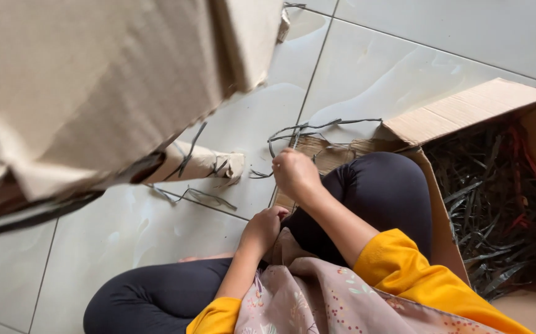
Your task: Wrapping wooden chair legs with protective cardboard and securing them with plastic ties
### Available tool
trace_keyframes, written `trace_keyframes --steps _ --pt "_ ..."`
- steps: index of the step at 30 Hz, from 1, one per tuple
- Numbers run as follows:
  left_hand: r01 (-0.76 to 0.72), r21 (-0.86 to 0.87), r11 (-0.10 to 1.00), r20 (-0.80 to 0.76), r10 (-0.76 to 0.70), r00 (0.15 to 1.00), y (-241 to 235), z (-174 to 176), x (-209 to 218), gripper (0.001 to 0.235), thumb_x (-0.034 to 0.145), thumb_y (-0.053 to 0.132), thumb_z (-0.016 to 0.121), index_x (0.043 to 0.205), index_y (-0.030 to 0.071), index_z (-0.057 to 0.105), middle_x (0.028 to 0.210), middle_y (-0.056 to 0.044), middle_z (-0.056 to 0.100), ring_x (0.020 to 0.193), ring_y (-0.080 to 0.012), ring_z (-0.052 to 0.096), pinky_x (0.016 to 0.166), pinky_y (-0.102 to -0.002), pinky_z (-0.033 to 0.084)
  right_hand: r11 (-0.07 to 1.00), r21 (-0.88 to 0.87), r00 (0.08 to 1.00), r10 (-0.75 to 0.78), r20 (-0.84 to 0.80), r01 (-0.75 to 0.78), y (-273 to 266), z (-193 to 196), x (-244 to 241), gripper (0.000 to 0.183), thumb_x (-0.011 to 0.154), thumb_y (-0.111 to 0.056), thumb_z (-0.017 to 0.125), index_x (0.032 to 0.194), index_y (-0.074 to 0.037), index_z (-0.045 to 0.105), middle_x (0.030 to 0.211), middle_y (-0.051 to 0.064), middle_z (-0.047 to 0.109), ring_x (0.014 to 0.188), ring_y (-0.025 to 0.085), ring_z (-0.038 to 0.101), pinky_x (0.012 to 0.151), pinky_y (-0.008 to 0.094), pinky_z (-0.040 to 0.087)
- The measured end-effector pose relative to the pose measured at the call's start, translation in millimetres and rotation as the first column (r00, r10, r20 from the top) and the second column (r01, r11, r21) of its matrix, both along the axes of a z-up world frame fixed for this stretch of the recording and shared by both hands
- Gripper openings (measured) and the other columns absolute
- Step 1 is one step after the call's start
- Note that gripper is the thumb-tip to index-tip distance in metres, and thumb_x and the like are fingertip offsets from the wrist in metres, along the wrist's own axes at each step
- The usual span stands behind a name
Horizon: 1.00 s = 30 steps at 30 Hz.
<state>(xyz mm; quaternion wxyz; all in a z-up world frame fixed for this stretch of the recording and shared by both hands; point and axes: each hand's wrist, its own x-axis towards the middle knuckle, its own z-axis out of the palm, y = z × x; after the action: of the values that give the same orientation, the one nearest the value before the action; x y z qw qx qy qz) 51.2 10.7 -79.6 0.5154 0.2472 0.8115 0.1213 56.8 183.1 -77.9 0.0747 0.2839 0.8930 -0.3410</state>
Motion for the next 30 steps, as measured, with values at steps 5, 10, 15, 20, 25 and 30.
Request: trace_keyframes --steps 5,10,15,20,25,30 --pt "0.071 -0.036 0.997 -0.044 -0.072 0.996 -32 48 -12 0.038 0.103 0.028 0.045 0.138 0.023 0.059 0.127 -0.011 0.067 0.118 -0.0344 0.066 0.101 -0.049 0.054 0.988 -0.093 0.872 -0.151 -0.465 0.122 0 36 -3 0.016 0.079 -0.015 0.079 0.088 -0.028 0.080 0.095 -0.010 0.077 0.094 0.018 0.071 0.081 0.034 0.057" --pt "-0.061 0.051 0.997 -0.128 0.067 0.990 -86 84 -40 0.043 0.101 0.029 0.051 0.142 0.019 0.058 0.131 -0.015 0.067 0.121 -0.0374 0.065 0.103 -0.052 0.052 0.948 -0.319 0.728 -0.235 -0.644 0.024 -16 75 -14 0.025 0.084 0.008 0.071 0.096 -0.012 0.081 0.095 0.004 0.078 0.084 0.017 0.072 0.075 0.030 0.058" --pt "-0.163 0.131 0.978 -0.201 0.187 0.961 -130 137 -76 0.046 0.101 0.026 0.050 0.144 0.010 0.057 0.135 -0.022 0.065 0.128 -0.0395 0.061 0.109 -0.051 0.049 0.643 -0.747 0.715 -0.442 -0.542 -0.169 -23 85 -27 0.041 0.085 0.015 0.053 0.119 0.003 0.072 0.092 0.010 0.070 0.074 0.007 0.057 0.064 0.020 0.051" --pt "-0.301 0.116 0.947 -0.233 0.320 0.918 -148 109 -103 0.046 0.100 0.029 0.053 0.143 0.013 0.058 0.138 -0.018 0.065 0.131 -0.0345 0.060 0.111 -0.048 0.048 0.578 -0.716 0.709 -0.306 -0.635 -0.391 -29 119 -47 0.051 0.089 0.014 0.054 0.137 0.001 0.063 0.113 0.009 0.060 0.086 0.008 0.049 0.072 0.020 0.047" --pt "-0.438 0.281 0.854 -0.243 0.505 0.828 -123 129 -107 0.045 0.100 0.023 0.055 0.143 0.010 0.057 0.138 -0.021 0.062 0.132 -0.0363 0.058 0.110 -0.048 0.047 0.506 -0.730 0.725 -0.261 -0.638 -0.460 -20 75 -73 0.039 0.091 0.014 0.057 0.130 0.008 0.063 0.085 0.011 0.060 0.069 0.009 0.053 0.059 0.023 0.048" --pt "-0.470 0.308 0.827 -0.274 0.550 0.789 -119 125 -106 0.044 0.099 0.020 0.056 0.143 0.012 0.057 0.141 -0.016 0.058 0.134 -0.0324 0.057 0.111 -0.045 0.047 0.789 -0.540 0.804 -0.102 -0.585 -0.292 -17 48 -89 0.014 0.095 0.005 0.062 0.100 0.001 0.075 0.080 0.011 0.061 0.054 0.010 0.057 0.048 0.023 0.052"
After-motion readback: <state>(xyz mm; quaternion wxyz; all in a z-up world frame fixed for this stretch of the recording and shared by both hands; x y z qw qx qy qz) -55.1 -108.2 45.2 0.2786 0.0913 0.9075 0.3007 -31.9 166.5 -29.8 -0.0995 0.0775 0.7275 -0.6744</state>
